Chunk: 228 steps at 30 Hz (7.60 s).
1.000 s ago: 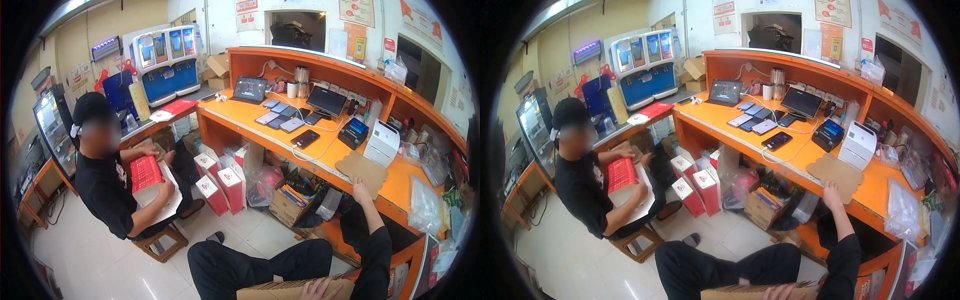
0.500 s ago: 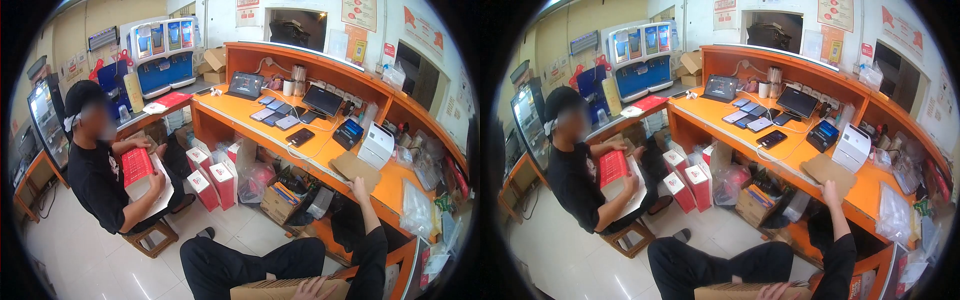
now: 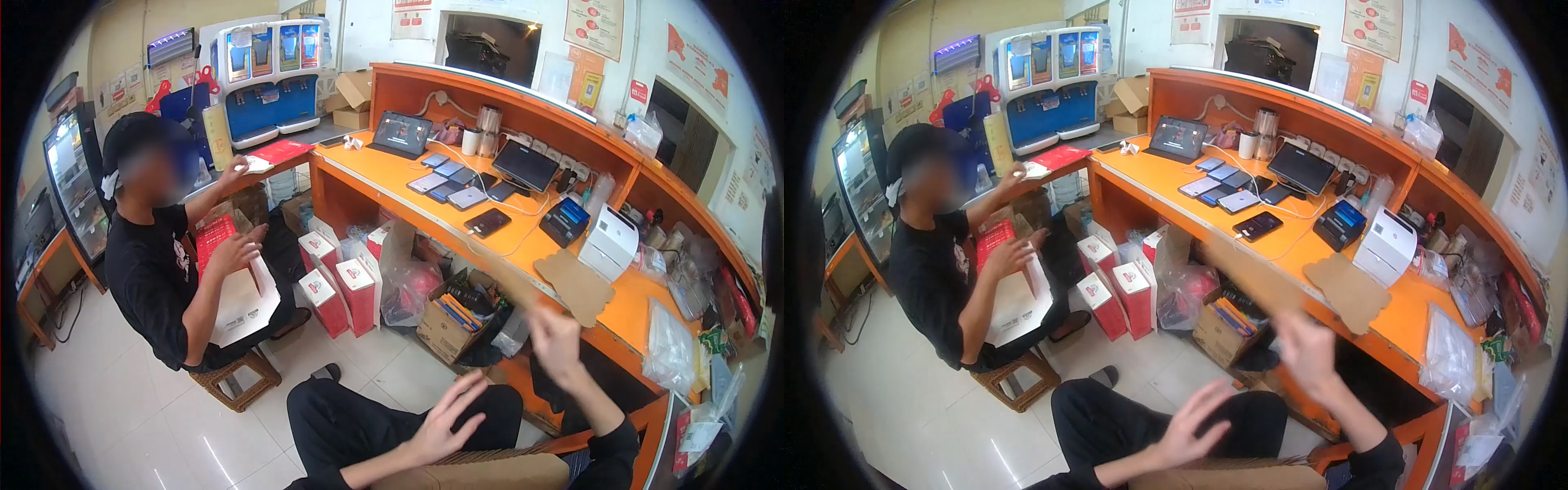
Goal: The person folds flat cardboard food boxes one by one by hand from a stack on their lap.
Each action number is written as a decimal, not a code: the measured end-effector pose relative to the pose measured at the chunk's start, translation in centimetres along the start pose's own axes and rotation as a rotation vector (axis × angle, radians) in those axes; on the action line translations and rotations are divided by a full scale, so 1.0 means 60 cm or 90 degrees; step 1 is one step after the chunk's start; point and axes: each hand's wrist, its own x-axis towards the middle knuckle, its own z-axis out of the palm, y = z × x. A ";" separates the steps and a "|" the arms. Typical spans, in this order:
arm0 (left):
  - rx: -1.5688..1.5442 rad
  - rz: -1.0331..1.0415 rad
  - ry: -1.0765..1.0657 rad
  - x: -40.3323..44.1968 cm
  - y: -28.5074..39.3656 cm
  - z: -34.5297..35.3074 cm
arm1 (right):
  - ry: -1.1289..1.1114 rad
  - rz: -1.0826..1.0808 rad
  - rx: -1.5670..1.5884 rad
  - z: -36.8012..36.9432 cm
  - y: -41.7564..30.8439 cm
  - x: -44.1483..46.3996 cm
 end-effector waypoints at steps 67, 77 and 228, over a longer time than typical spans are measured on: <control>0.135 -0.087 -0.133 0.031 0.002 -0.109 | -0.128 -0.115 0.177 0.056 -0.111 -0.062; 0.111 -0.145 0.455 0.033 -0.002 -0.129 | -0.376 0.167 0.504 0.061 -0.088 -0.085; -0.680 -0.508 0.226 -0.038 0.038 -0.131 | -0.169 -0.529 -0.075 0.072 -0.120 -0.099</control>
